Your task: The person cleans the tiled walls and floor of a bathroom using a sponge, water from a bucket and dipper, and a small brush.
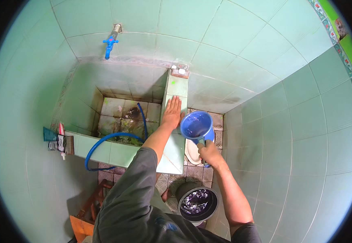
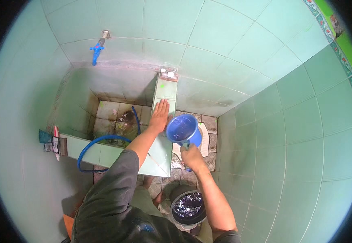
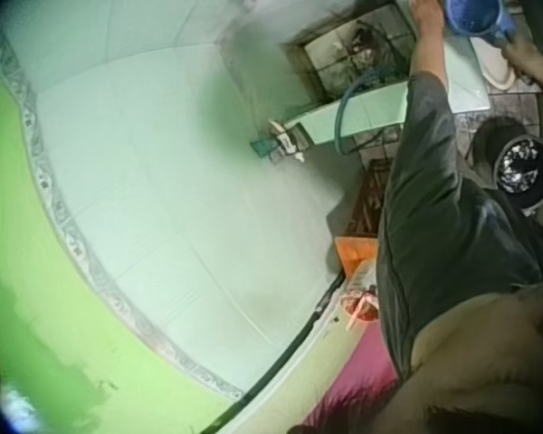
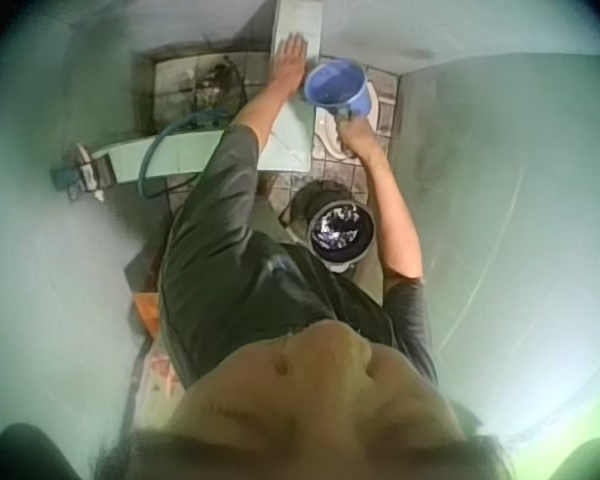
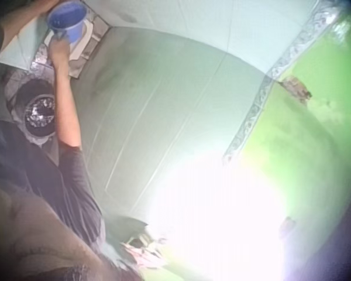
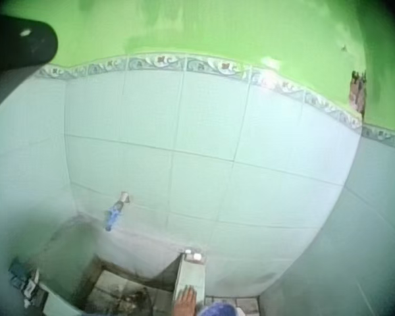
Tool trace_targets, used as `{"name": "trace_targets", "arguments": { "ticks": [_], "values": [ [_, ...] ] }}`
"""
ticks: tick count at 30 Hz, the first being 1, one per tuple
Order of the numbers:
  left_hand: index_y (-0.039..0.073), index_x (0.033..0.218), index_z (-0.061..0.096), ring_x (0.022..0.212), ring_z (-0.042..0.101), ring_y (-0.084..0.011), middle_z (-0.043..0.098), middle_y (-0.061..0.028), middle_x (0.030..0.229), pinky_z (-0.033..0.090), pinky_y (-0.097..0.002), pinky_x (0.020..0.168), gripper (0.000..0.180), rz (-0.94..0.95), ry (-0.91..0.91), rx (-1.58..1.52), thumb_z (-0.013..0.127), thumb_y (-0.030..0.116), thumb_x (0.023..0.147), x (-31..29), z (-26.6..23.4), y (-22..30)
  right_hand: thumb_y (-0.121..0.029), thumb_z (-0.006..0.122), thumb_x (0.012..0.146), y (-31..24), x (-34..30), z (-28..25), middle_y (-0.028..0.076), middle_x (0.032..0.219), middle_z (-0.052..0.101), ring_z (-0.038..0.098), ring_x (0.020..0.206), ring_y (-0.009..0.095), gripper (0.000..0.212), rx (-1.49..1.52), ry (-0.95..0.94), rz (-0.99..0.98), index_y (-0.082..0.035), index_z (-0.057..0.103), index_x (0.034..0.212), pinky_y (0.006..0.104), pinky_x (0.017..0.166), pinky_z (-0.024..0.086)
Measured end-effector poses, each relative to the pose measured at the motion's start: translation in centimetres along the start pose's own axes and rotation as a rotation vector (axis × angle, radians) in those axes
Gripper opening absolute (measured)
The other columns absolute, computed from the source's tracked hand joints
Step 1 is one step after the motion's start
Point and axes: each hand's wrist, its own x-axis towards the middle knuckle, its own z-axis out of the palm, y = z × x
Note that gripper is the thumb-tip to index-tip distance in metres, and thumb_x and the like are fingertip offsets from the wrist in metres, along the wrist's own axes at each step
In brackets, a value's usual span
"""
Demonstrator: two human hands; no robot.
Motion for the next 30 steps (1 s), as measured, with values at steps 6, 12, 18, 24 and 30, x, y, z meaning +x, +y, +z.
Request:
{"name": "trace_targets", "arguments": {
  "ticks": [6, 12, 18, 24, 30],
  "values": [
    [-0.002, 0.149, 0.02, 0.149, 0.006, -0.0258, 0.013, -0.0151, 0.159, 0.003, -0.0389, 0.122, 0.066, -0.043, 0.044, 0.003, 0.035, 0.039, 0.1, 7.0, -1.3, -4.6, -0.021, 0.049, 0.086, -6.5, 4.0, -1.3, 0.021, 0.065, 0.062, 0.065, 0.056, 0.028, 0.039, 0.046, 0.092, -0.02, 0.017, 0.057, 0.092, 0.0398, 0.056, 0.051],
    [-0.001, 0.15, 0.02, 0.149, 0.005, -0.027, 0.013, -0.0151, 0.159, 0.002, -0.0404, 0.121, 0.07, -0.14, -0.008, -0.014, 0.035, 0.044, 0.099, 9.7, -1.8, -4.4, -0.02, 0.049, 0.087, -7.6, 7.2, -2.2, 0.018, 0.063, 0.061, 0.063, 0.053, 0.026, 0.035, 0.095, 0.074, -0.037, 0.015, 0.057, 0.089, 0.0386, 0.051, 0.05],
    [-0.003, 0.149, 0.021, 0.148, 0.01, -0.0307, 0.017, -0.0177, 0.158, 0.007, -0.0424, 0.121, 0.077, 0.013, -0.01, 0.293, 0.048, 0.041, 0.091, 8.9, 0.1, -2.8, -0.018, 0.049, 0.087, -8.6, 7.9, -2.4, 0.015, 0.061, 0.059, 0.061, 0.05, 0.024, 0.032, 0.177, 0.045, -0.021, 0.013, 0.055, 0.086, 0.0371, 0.047, 0.049],
    [-0.003, 0.15, 0.02, 0.148, 0.011, -0.0322, 0.014, -0.0215, 0.158, 0.007, -0.0418, 0.121, 0.08, -0.095, 0.021, 0.162, 0.044, 0.046, 0.091, 11.0, -1.6, -5.1, -0.017, 0.049, 0.087, -8.3, 9.4, -2.7, 0.017, 0.061, 0.059, 0.06, 0.047, 0.024, 0.032, 0.211, 0.042, 0.025, 0.014, 0.055, 0.085, 0.0375, 0.045, 0.05],
    [-0.003, 0.15, 0.016, 0.149, 0.003, -0.0308, 0.01, -0.0217, 0.158, 0.002, -0.0432, 0.12, 0.075, -0.328, 0.01, 0.016, 0.034, 0.046, 0.097, 10.9, -1.3, -4.7, -0.018, 0.052, 0.087, -7.8, 11.0, -3.3, 0.009, 0.071, 0.053, 0.054, 0.05, 0.016, 0.031, 0.191, 0.037, 0.096, 0.01, 0.05, 0.101, 0.034, 0.043, 0.049]
  ]
}}
